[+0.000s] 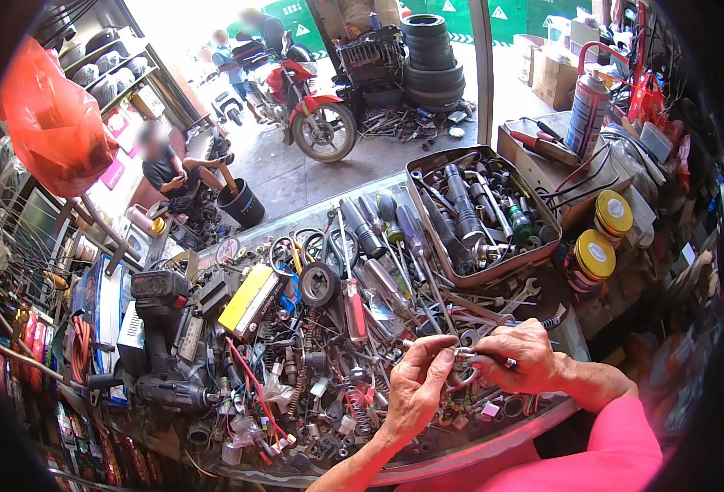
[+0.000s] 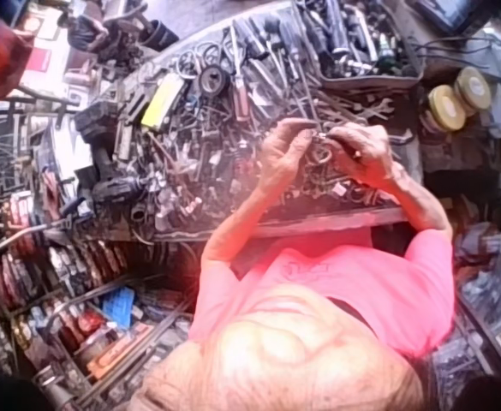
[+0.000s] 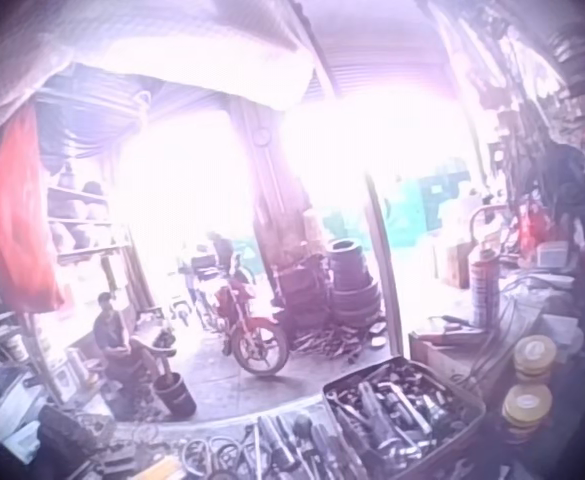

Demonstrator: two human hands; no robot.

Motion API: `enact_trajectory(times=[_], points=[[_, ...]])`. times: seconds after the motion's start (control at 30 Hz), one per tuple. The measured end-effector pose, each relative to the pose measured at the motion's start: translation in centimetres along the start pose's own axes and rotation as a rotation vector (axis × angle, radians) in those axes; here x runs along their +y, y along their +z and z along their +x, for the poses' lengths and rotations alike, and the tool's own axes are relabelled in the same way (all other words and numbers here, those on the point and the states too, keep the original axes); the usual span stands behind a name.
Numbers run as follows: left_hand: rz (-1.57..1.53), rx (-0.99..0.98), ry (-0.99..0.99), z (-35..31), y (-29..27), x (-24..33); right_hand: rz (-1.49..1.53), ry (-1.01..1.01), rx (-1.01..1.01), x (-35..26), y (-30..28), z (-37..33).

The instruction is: The person holds and manipulates small mechanical components, likely a bearing or gear, with both hands at a cluttered workbench. They repeatedly rotate and adjust the parts while other people and vehicles are visible in the background.

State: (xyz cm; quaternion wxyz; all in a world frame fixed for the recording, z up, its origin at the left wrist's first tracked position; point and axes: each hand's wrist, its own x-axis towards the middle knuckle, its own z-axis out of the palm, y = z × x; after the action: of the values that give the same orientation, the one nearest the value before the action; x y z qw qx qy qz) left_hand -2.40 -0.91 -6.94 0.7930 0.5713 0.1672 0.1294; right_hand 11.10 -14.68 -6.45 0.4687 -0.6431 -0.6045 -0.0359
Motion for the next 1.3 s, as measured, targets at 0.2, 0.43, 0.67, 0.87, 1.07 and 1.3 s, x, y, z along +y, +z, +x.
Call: enact_trajectory(times=[0.2, 0.43, 0.67, 0.87, 1.07, 1.3], points=[[-0.019, -0.065, 0.033, 0.0, -0.3, -0.3, -0.014, 0.013, -0.012, 0.2, 0.1, -0.1], [0.032, -0.07, -0.052, -0.1, -0.4, -0.2, 0.004, 0.006, -0.017, 0.3, 0.0, -0.3], [0.187, -0.087, 0.017, -0.3, -0.1, 0.2, 0.004, 0.001, -0.015, -0.1, 0.0, -0.1], [0.266, -0.103, 0.202, -0.2, 0.1, -0.9, 0.007, -0.001, -0.028, 0.1, -0.1, -0.1], [0.245, -0.115, 0.19, -0.4, 0.2, -1.1, 0.01, 0.002, -0.014, 0.1, 0.1, -0.2], [0.204, -0.118, 0.088, -0.5, 0.2, -0.9, 0.021, 0.006, -0.018, 0.2, 0.0, -0.1]])
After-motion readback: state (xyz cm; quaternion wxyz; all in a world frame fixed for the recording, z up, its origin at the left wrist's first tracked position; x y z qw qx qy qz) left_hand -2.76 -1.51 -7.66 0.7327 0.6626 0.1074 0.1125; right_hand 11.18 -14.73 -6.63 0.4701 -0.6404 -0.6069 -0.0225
